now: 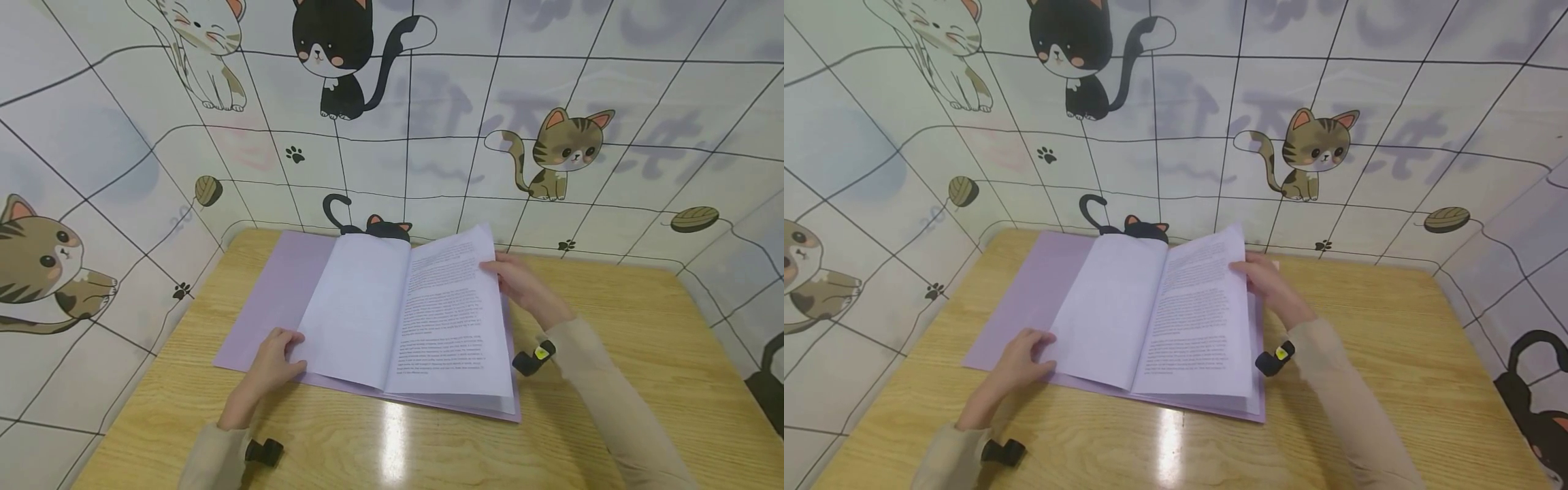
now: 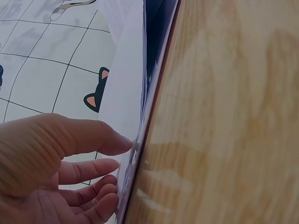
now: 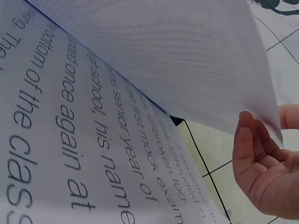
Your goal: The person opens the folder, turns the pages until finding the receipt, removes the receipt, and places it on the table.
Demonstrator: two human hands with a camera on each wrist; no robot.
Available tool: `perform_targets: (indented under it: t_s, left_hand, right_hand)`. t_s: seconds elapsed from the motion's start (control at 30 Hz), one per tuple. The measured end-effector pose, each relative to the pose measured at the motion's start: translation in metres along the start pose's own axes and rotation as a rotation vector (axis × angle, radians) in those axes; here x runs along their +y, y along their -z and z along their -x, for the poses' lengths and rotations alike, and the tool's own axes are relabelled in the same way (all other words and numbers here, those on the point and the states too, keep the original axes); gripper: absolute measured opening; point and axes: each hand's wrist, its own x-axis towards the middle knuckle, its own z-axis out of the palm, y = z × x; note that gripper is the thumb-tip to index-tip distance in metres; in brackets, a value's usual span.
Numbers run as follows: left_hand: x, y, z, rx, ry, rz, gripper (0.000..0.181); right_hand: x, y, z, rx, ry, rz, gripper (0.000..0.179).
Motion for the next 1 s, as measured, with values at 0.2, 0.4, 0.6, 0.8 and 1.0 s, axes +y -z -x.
perform_targets:
  t_s: [0.2,0.4,0.6,0.8,1.0]
  left_hand:
    - [-0.001,0.000,-0.001,0.004,-0.012,0.010,0.039]
    - [-0.001,0.002,-0.001,-0.005,-0.001,0.010,0.039]
    - [0.000,0.002,0.000,-0.013,0.013,0.010,0.040]
    - [0.001,0.003,0.001,-0.011,0.012,0.012,0.040]
    - [0.001,0.003,0.001,-0.010,0.013,0.010,0.040]
  right_hand:
    - [-0.004,-0.009,0.007,-0.041,0.015,-0.046,0.051]
    - [-0.009,-0.017,0.013,-0.079,0.032,-0.073,0.049]
    - [-0.012,-0.026,0.016,-0.122,0.048,-0.111,0.047]
    - [-0.015,-0.038,0.019,-0.158,0.054,-0.146,0.040]
    - [-0.018,-0.049,0.021,-0.170,0.042,-0.186,0.034]
